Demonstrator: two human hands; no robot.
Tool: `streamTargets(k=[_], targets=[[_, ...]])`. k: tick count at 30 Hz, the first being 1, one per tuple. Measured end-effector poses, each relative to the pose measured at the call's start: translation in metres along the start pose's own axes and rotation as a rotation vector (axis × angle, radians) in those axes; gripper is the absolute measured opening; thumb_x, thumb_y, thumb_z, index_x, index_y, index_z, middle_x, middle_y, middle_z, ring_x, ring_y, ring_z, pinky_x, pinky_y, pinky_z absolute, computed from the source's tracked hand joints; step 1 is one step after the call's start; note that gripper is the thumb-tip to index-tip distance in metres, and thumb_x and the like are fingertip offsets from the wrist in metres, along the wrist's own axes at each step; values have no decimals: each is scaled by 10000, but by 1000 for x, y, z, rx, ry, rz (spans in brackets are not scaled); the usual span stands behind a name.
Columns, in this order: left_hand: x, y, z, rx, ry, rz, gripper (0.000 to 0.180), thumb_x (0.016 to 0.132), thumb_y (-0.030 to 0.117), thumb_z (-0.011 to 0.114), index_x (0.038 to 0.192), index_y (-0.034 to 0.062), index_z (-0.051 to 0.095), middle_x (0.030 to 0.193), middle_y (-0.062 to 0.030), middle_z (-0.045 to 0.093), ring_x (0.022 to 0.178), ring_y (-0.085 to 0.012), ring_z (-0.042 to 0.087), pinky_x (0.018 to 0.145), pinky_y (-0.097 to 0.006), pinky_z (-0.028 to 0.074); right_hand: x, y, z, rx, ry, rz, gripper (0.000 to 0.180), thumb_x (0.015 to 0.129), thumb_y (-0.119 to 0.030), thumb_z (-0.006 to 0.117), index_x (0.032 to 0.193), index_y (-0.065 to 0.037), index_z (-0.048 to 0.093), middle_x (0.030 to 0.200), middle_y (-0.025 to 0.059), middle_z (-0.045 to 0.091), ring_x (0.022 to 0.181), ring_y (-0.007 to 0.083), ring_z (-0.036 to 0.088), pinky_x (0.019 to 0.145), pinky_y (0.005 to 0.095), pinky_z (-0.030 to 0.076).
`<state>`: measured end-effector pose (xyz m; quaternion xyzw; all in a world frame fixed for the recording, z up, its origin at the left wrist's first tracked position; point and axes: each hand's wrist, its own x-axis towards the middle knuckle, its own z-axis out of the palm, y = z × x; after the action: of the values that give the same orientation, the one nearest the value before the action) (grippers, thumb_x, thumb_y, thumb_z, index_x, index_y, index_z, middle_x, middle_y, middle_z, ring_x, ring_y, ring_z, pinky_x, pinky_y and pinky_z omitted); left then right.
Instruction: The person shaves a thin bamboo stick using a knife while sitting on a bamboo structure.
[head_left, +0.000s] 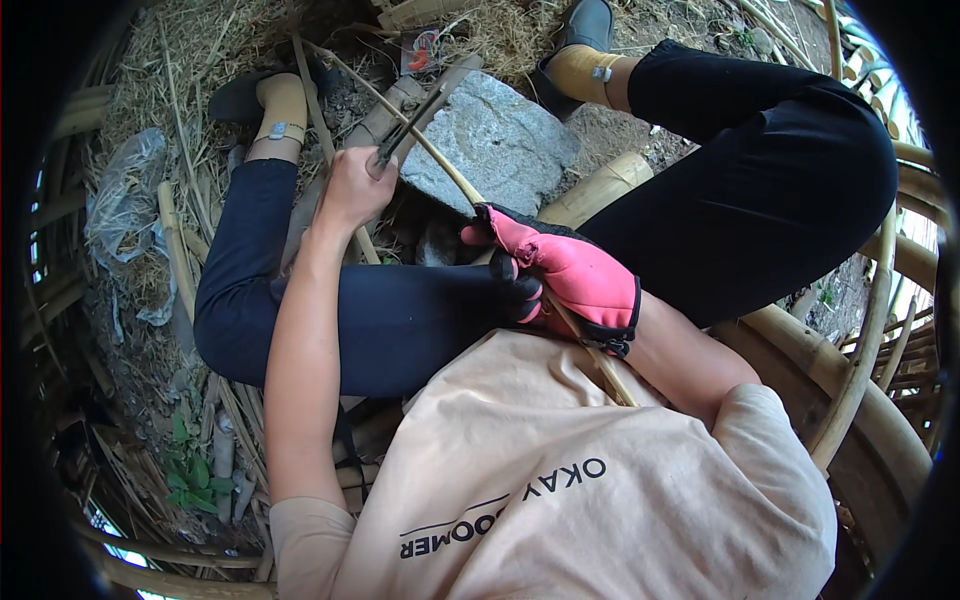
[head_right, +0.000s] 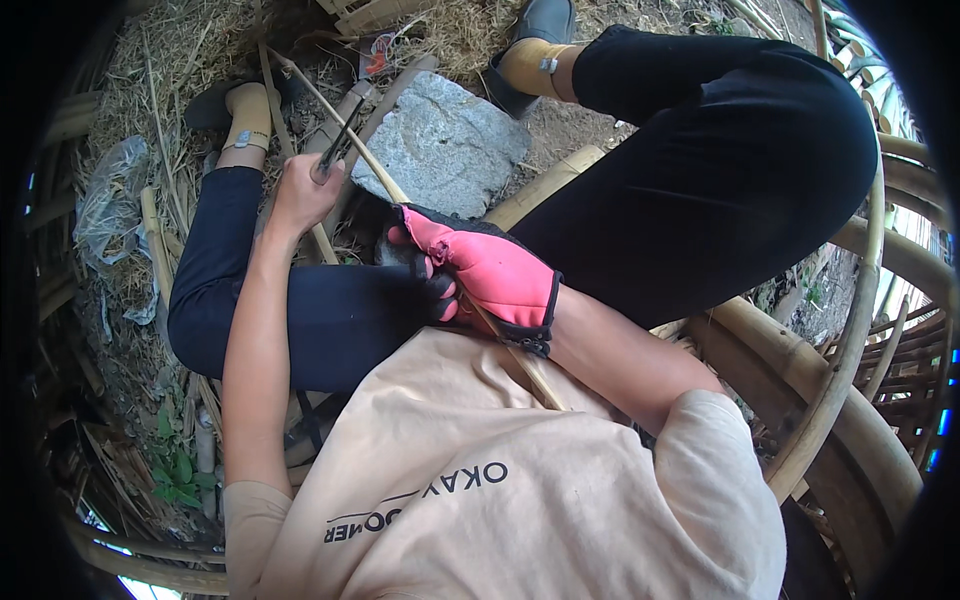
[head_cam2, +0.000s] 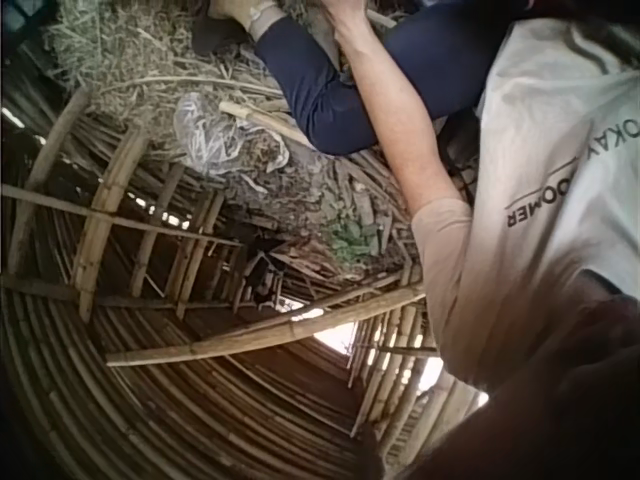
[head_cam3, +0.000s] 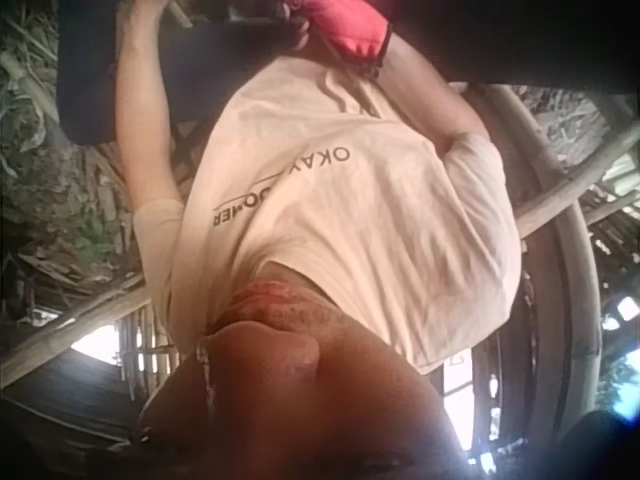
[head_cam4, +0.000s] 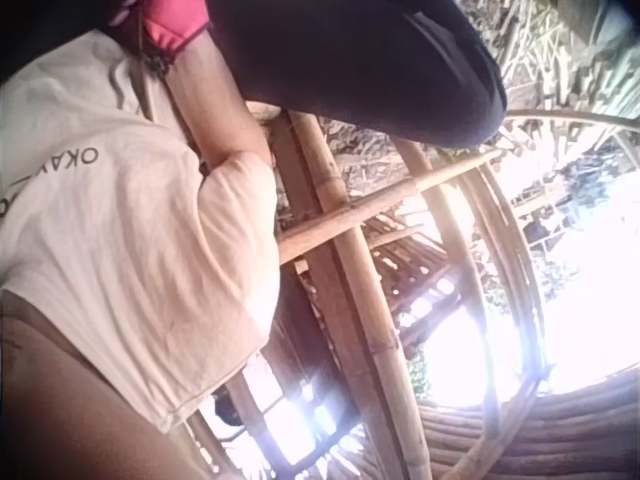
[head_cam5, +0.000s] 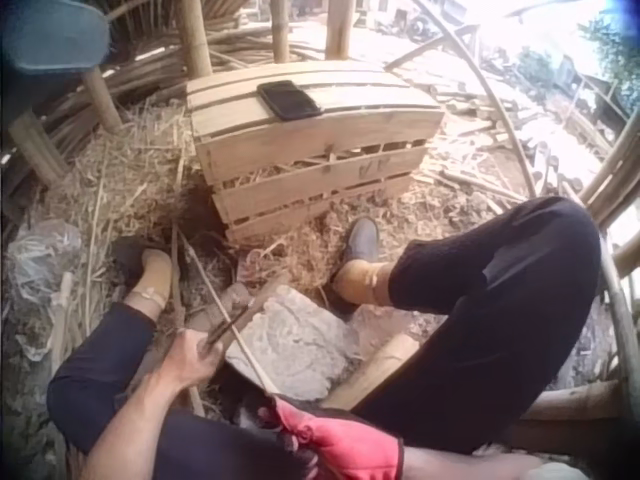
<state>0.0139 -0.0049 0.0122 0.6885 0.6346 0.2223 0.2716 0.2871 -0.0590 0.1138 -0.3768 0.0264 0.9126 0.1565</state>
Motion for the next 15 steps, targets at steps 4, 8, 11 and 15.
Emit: streamTargets(k=[4,8,11,15], targets=[[1,13,1,-32,-65,101,356,883,183,623,646,-41,481,531,-164,407,492,-226,334,500,-391,361,-2,-2,-3,-20,-6,0,410,979,-387,569,1197,-40,545,623,-54,567,456,33,470,450,191,376],[14,7,-2,-8,-87,-45,238,823,134,632,691,-51,559,610,-236,528,590,-422,556,550,-413,433,-1,-4,-5,8,-33,-31,398,987,-382,557,1191,-41,542,612,-59,553,449,32,458,439,192,359],[13,-3,-7,81,-55,-35,238,803,155,642,693,-42,567,630,-239,557,649,-427,598,571,-420,453,-2,-3,-1,-36,12,7,403,991,-394,545,1191,-44,543,579,-62,537,439,35,451,430,200,345],[18,-17,6,167,28,-50,201,786,155,632,713,-28,597,658,-239,586,689,-435,613,592,-435,468,-3,-3,2,-26,-36,-42,388,995,-377,542,1196,-45,540,562,-57,531,430,39,447,425,198,347]])
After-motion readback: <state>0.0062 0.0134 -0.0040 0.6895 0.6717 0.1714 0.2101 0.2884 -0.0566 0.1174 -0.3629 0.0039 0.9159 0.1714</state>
